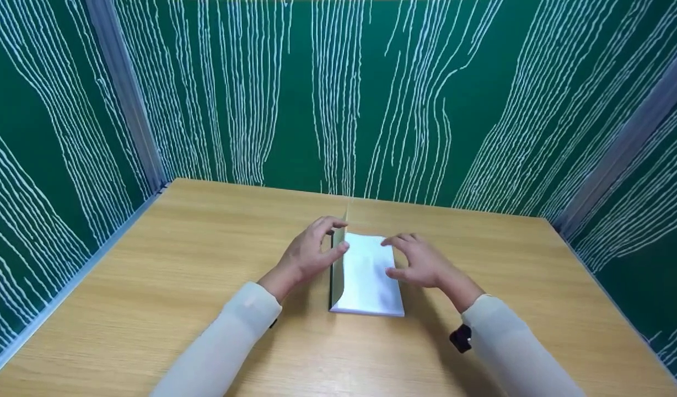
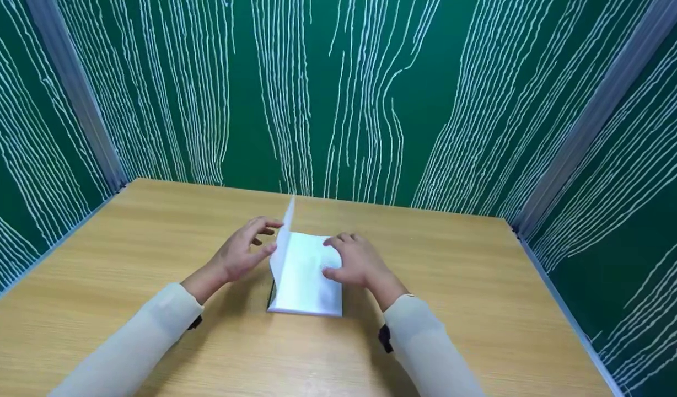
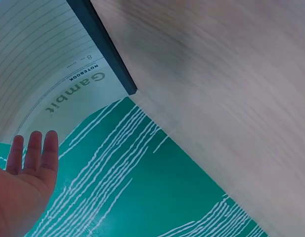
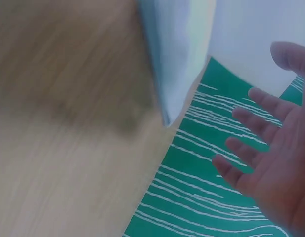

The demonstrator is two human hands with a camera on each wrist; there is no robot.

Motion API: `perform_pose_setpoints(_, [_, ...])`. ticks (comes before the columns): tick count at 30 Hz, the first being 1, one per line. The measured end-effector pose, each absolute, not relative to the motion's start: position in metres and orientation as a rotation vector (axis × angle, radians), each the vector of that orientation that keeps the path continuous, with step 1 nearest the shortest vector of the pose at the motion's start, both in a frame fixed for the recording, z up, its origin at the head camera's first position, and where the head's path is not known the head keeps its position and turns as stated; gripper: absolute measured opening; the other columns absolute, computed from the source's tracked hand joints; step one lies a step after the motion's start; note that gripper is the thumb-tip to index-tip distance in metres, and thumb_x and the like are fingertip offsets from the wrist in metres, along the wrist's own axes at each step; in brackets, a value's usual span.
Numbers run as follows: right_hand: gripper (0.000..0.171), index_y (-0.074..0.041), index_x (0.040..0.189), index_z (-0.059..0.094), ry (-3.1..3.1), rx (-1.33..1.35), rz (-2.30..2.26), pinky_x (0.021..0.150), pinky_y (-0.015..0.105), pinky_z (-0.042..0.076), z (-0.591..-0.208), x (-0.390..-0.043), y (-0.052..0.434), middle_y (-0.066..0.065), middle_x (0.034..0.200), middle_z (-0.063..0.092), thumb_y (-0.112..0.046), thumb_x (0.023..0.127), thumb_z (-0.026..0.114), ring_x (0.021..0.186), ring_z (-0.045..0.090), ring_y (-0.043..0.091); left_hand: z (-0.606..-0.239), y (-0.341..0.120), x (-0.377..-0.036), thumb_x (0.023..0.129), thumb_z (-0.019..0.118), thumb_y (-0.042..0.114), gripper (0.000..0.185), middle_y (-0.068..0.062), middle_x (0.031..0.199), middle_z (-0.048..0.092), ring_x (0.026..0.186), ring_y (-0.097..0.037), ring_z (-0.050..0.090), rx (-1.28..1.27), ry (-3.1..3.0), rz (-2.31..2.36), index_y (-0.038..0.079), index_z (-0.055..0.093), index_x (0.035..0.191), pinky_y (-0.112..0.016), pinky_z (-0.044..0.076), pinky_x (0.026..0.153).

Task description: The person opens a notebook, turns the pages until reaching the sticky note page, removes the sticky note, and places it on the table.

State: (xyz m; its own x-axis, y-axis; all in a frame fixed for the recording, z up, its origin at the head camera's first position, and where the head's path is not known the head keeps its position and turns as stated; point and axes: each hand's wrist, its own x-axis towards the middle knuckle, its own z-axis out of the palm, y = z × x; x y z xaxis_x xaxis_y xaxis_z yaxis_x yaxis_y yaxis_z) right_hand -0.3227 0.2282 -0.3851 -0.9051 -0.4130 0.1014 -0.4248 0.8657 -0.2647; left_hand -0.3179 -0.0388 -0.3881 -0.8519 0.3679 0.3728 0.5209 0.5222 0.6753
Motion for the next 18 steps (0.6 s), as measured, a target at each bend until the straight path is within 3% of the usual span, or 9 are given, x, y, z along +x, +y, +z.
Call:
perform_pose_setpoints(10, [0.059, -0.014, 0.133, 0.055, -3.027, 0.78, 0.306, 0.101, 0.065, 0.036, -0.401, -0.318, 0.248, 0.011, 0.137, 0.054, -0.039, 0.081, 0.068, 0.127, 0.045, 0.036, -0.395, -0.049, -0.319, 0.092, 0.061, 0.03, 0.041, 0.002, 0.133, 0.055, 0.12, -0.019, 0.053, -0.701, -2.469, -1.488, 0.021, 0.051, 0.13, -0.04, 0.049, 0.096])
perform_pose_setpoints(18, [0.04, -0.013, 0.126, 0.061, -3.036, 0.425, 0.403, 0.103, 0.065, 0.032, -0.409, -0.338, 0.243, 0.015, 0.135, 0.055, -0.032, 0.09, 0.059, 0.125, 0.046, 0.039, -0.399, -0.051, -0.32, 0.091, 0.056, 0.02, 0.038, 0.003, 0.125, 0.059, 0.114, -0.017, 0.056, -0.685, -2.427, -1.538, 0.016, 0.053, 0.129, -0.036, 0.05, 0.089])
